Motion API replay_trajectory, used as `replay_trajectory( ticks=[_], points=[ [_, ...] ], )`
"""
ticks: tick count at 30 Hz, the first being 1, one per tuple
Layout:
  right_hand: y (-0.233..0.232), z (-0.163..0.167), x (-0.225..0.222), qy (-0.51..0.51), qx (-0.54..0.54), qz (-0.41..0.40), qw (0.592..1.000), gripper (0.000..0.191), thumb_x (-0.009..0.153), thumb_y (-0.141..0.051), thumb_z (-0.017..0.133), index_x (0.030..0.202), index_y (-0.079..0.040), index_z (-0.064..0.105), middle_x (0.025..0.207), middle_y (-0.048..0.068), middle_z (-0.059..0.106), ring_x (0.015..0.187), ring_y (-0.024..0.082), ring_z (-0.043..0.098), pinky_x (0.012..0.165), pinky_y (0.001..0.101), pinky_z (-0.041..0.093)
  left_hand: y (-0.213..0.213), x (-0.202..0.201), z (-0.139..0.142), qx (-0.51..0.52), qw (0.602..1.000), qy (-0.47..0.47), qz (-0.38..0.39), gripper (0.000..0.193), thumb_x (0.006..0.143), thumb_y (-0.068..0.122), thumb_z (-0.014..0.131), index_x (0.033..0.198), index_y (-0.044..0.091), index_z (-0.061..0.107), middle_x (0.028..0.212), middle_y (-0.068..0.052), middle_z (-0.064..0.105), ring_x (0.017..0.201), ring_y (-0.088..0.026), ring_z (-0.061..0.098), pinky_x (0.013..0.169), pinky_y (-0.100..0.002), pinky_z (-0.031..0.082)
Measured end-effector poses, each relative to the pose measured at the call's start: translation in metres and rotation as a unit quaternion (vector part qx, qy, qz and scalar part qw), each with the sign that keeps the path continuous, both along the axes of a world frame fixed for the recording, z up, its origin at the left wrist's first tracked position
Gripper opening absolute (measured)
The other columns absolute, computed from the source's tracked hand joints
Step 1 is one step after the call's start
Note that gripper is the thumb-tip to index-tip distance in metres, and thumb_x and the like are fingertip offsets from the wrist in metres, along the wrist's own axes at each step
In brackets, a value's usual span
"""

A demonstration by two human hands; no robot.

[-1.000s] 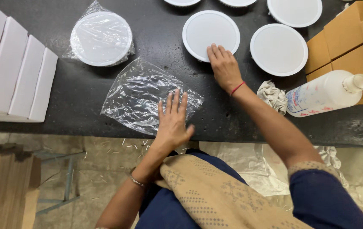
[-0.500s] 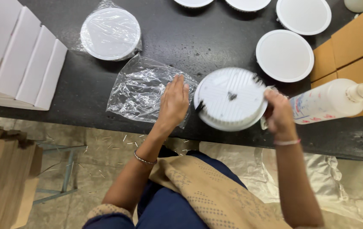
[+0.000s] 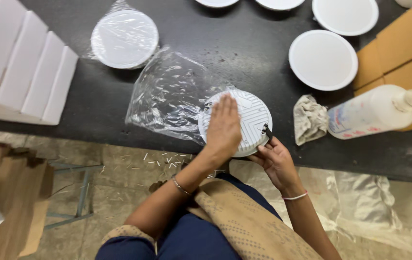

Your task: The person folds and assembles cardboard boxes, wipes round white LED light diffuser panels with a cloth, wraps panels in clear plastic bags, and places the wrapped panels and boxes on the workbench. They also pick up a plastic bag and stack small cartons.

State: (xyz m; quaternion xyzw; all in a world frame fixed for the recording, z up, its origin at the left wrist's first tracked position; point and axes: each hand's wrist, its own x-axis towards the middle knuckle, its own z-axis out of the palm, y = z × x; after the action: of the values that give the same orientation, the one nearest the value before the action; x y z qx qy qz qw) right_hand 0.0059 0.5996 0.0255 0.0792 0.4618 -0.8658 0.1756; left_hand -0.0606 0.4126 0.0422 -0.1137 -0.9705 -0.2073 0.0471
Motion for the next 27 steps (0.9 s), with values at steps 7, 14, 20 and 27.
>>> replay_trajectory(
  ticks=[7,14,20,27],
  points=[
    [-0.007,0.005,-0.004,-0.005,0.021,0.059,0.998,0.049,0.092,0.004,0.057,0.14,-0.005,0.05,0.127,0.012,0.065,0.114,0.023,0.066,0.096,0.0431,0.057,-0.021,-0.011,0.004,0.072,0.997,0.004,0.022,0.056,0.106,0.023,0.034,0.152,-0.009,0.034,0.162,-0.026,0.029,0.153,-0.035,0.022,0.125,-0.047,0.014],
    [-0.02,0.012,-0.011,0.009,0.005,0.08,0.997,0.051,0.093,0.002,0.059,0.142,-0.005,0.046,0.129,0.012,0.062,0.115,0.023,0.065,0.1,0.045,0.057,-0.005,0.016,0.008,0.085,0.994,-0.003,-0.062,0.055,0.106,0.02,0.034,0.153,-0.008,0.038,0.162,-0.025,0.036,0.153,-0.035,0.03,0.127,-0.045,0.018],
    [-0.032,0.019,-0.007,-0.014,0.037,0.084,0.996,0.054,0.092,0.003,0.059,0.143,-0.005,0.04,0.128,0.013,0.062,0.116,0.024,0.065,0.101,0.0449,0.056,-0.01,-0.002,0.021,0.167,0.986,0.015,-0.01,0.051,0.108,0.019,0.036,0.151,-0.009,0.038,0.16,-0.026,0.035,0.152,-0.037,0.029,0.125,-0.048,0.018],
    [-0.019,-0.035,-0.019,0.058,0.008,0.094,0.994,0.057,0.101,-0.028,0.048,0.154,-0.013,0.03,0.144,0.014,0.051,0.131,0.025,0.054,0.11,0.0452,0.049,0.023,0.042,0.055,0.263,0.94,-0.12,-0.182,0.056,0.11,0.027,0.03,0.158,-0.003,0.029,0.169,-0.022,0.022,0.158,-0.035,0.018,0.128,-0.047,0.008]
  ],
)
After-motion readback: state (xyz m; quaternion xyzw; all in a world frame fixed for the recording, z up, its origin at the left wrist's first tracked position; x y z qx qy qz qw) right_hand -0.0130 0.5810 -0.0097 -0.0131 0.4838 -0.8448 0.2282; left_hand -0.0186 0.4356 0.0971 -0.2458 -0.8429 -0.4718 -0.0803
